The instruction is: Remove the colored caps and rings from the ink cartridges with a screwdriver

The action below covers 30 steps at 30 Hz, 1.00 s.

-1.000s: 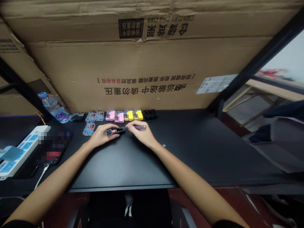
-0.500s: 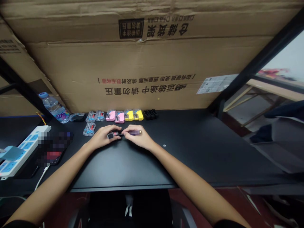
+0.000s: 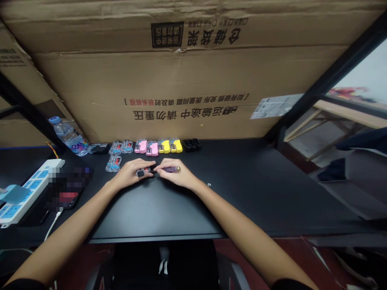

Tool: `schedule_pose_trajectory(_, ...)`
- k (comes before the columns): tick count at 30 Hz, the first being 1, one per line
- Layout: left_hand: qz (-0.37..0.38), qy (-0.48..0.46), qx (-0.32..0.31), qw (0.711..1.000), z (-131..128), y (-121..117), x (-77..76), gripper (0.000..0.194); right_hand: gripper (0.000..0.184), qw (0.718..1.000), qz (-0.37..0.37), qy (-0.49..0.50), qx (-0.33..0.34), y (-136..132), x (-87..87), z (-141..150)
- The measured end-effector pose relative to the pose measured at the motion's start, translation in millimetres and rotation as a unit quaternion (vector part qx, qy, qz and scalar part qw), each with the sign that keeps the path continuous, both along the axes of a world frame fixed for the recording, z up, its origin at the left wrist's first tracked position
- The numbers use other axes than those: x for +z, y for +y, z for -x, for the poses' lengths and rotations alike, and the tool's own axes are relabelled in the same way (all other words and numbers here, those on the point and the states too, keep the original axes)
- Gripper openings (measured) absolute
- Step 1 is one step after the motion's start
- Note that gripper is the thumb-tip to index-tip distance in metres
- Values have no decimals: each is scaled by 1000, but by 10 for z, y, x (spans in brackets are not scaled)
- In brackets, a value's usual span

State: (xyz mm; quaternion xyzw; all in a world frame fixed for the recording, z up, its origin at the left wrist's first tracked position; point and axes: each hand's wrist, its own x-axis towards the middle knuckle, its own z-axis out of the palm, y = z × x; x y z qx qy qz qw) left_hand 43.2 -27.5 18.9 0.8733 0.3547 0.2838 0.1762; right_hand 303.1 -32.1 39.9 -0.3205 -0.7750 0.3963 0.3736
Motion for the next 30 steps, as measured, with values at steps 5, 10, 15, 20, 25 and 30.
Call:
schedule_pose_trajectory(5, -1, -3, 9, 1000, 14, 10, -2, 48, 24, 1000, -5, -9, 13, -20, 12, -9)
schedule_pose_trajectory(10, -11, 8, 19, 1000, 16, 14, -18, 48, 29, 998, 59, 3, 4, -38, 7, 20)
schedule_pose_trajectory(15, -19, 4, 8, 1000, 22, 29, -58, 48, 37, 992, 121, 24, -2, -22, -24, 40)
schedule_pose_trajectory(20, -26, 4, 8, 1000, 18, 38, -90, 48, 38, 992, 122, 34, -18, -37, -41, 72)
schedule_pose_trajectory(25, -57, 17, 25, 998, -13, 42, -110, 44, 39, 983, 156, 85, -51, -74, -45, 147)
schedule_pose_trajectory(30, -92, 30, 44, 994, -48, 13, -97, 42, 38, 969, 194, 117, -95, -86, -69, 211)
